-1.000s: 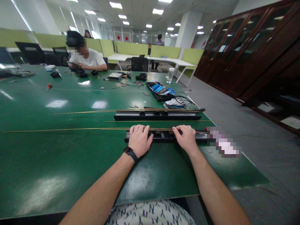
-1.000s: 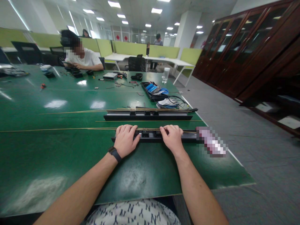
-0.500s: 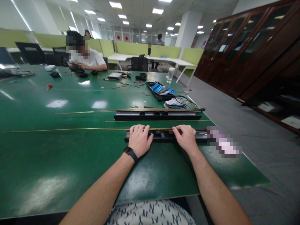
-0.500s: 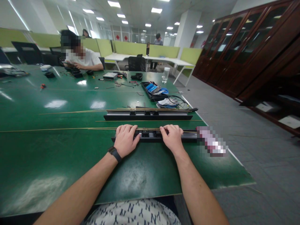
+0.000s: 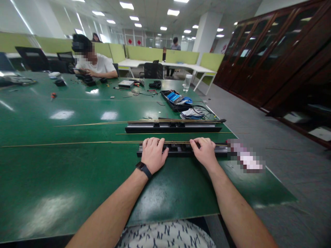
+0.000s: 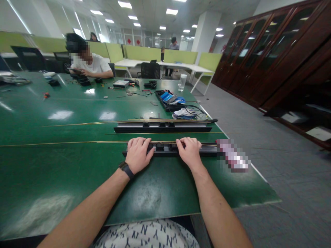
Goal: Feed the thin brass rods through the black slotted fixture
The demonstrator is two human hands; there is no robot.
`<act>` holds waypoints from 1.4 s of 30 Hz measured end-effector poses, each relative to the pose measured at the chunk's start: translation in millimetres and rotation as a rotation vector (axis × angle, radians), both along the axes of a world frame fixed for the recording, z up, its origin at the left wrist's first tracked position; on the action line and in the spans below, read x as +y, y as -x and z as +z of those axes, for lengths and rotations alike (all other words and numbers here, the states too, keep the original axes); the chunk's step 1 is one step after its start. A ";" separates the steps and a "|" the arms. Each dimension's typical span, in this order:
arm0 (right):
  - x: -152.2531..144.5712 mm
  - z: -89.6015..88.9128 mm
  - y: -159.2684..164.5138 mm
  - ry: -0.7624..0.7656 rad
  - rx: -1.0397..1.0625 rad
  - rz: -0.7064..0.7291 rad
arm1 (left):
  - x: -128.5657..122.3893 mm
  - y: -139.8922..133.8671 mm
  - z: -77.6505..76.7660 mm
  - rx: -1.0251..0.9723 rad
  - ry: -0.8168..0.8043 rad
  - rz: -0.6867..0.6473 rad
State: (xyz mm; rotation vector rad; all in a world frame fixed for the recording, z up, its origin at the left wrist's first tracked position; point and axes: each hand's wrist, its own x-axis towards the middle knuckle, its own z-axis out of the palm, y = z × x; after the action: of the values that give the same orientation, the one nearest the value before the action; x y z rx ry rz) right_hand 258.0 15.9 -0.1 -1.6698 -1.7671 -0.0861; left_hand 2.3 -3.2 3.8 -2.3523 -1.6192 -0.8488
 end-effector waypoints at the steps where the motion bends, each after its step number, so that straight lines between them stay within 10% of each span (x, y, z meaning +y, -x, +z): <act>1: 0.0 -0.2 0.1 -0.001 -0.002 0.000 | -0.1 -0.1 0.0 0.000 0.001 -0.001; 42: -0.1 0.6 0.0 0.009 -0.020 0.005 | -0.7 0.3 0.4 -0.001 0.021 0.003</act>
State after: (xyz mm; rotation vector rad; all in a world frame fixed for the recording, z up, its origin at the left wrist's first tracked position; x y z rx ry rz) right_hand 258.0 15.9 0.5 -1.6762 -1.7893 -0.0929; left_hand 2.0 -3.9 4.1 -2.3630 -1.6400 -0.8368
